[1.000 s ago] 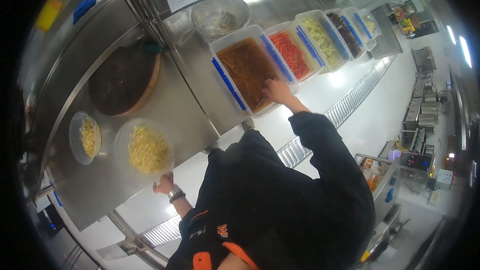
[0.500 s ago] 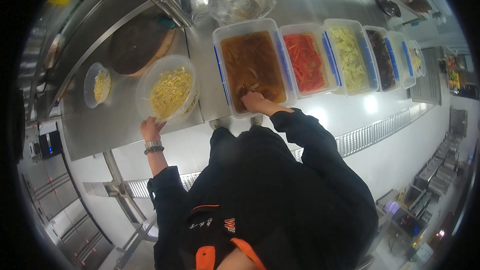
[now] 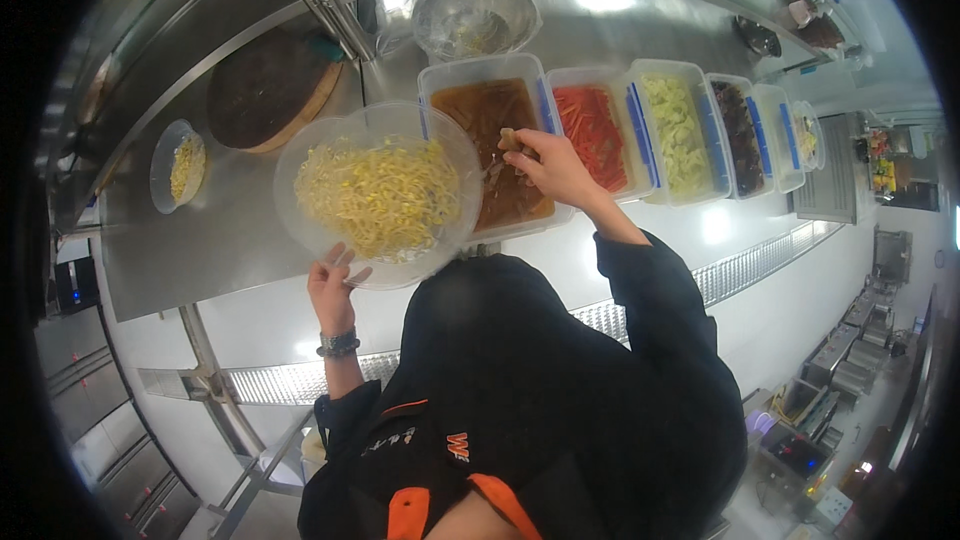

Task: The person assembles multiple salads by hand in a commercial kitchen. They add bean sprouts, sliced red peppers, shredded cabbage, and other toppings from labeled containers into clear plastic bowls, then place the finished bowls into a refrigerator.

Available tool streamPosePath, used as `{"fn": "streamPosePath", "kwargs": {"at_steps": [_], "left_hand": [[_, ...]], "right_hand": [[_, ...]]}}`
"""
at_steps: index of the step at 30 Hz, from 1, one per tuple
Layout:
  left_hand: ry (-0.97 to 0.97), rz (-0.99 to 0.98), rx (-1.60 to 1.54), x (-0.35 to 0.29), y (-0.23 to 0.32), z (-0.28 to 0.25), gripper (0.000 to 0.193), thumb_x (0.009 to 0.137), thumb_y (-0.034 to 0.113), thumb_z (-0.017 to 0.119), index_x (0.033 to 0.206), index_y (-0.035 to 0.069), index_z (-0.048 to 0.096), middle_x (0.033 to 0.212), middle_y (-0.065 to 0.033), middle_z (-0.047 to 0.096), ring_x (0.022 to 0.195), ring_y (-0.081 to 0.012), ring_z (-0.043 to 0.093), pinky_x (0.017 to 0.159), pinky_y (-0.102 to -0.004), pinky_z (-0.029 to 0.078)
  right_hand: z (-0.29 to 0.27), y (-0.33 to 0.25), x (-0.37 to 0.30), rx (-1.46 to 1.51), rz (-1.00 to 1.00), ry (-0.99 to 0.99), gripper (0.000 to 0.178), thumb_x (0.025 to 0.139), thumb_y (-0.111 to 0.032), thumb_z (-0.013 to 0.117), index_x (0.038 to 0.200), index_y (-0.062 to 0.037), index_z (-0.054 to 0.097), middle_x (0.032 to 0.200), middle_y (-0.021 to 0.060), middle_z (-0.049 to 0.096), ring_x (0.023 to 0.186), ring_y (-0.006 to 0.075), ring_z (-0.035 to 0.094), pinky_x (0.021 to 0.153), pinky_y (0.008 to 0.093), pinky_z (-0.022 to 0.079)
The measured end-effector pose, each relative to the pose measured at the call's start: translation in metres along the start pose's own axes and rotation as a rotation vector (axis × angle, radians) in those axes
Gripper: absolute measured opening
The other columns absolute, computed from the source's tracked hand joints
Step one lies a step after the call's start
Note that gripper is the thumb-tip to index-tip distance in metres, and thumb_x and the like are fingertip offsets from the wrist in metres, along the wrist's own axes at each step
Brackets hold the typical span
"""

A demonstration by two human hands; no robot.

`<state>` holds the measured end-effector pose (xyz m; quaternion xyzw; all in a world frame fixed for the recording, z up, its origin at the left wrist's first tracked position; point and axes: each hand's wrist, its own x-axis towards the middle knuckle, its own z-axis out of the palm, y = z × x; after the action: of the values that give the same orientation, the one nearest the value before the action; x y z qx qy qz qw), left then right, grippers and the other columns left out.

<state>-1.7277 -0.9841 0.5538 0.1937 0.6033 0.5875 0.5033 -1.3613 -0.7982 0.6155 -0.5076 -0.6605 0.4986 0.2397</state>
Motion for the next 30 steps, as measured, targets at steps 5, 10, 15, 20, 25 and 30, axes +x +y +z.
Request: {"fn": "streamPosePath", "kwargs": {"at_steps": [5,10,15,20,25,30], "left_hand": [[-0.142,-0.103,-0.025,0.015,-0.035,0.029,0.009,0.088,-0.007,0.053,0.091,-0.001,0.047,0.143,-0.0273,0.048,0.129,-0.0401,0.054,0.085,-0.0533,0.064],[-0.187,-0.166,0.082,0.021,-0.053,0.044,0.03,0.084,-0.007,0.051,0.114,-0.004,0.051,0.143,-0.0251,0.049,0.128,-0.0386,0.055,0.084,-0.0503,0.065],[-0.206,-0.297,-0.094,0.021,-0.054,0.044,0.07,0.083,-0.009,0.052,0.148,0.005,0.031,0.145,-0.0242,0.044,0.125,-0.0375,0.056,0.09,-0.0499,0.061],[-0.354,-0.378,-0.29,0.012,-0.06,0.05,0.093,0.084,-0.01,0.049,0.161,0.019,0.008,0.156,-0.0304,0.03,0.134,-0.0445,0.049,0.098,-0.0571,0.055],[-0.291,-0.215,-0.372,-0.016,-0.066,0.082,0.097,0.081,-0.008,0.047,0.163,0.024,0.005,0.155,-0.0346,0.029,0.137,-0.0486,0.045,0.103,-0.0633,0.05],[-0.11,-0.142,-0.33,-0.066,-0.079,0.142,0.099,0.076,-0.002,0.048,0.162,0.023,0.007,0.15,-0.0352,0.035,0.135,-0.05,0.046,0.104,-0.0641,0.049]], "right_hand": [[0.01,-0.053,-0.006,0.025,-0.154,-0.292,0.043,0.095,0.009,0.052,0.135,-0.0053,0.06,0.123,0.0074,0.066,0.11,0.019,0.066,0.086,0.0313,0.057],[0.03,-0.061,-0.006,0.015,-0.213,-0.224,0.054,0.093,0.012,0.05,0.142,-0.0093,0.057,0.144,0.0086,0.056,0.13,0.021,0.057,0.099,0.0323,0.052],[-0.002,-0.026,-0.005,-0.097,-0.223,0.099,0.042,0.092,0.004,0.058,0.132,-0.0074,0.063,0.128,0.0122,0.066,0.115,0.0245,0.065,0.092,0.0316,0.053],[-0.078,0.081,0.023,-0.259,0.032,0.329,0.037,0.091,-0.01,0.067,0.127,-0.0035,0.066,0.115,0.0185,0.07,0.098,0.0242,0.071,0.085,0.0336,0.055],[-0.125,0.21,0.047,-0.627,0.136,0.102,0.064,0.084,-0.032,0.077,0.138,-0.0062,0.057,0.122,0.0245,0.066,0.109,0.0333,0.067,0.092,0.0436,0.054],[-0.113,0.249,0.086,-1.033,0.176,-0.037,0.085,0.084,-0.037,0.078,0.155,-0.0172,0.037,0.153,0.0299,0.036,0.138,0.0481,0.04,0.104,0.0531,0.047]]}}
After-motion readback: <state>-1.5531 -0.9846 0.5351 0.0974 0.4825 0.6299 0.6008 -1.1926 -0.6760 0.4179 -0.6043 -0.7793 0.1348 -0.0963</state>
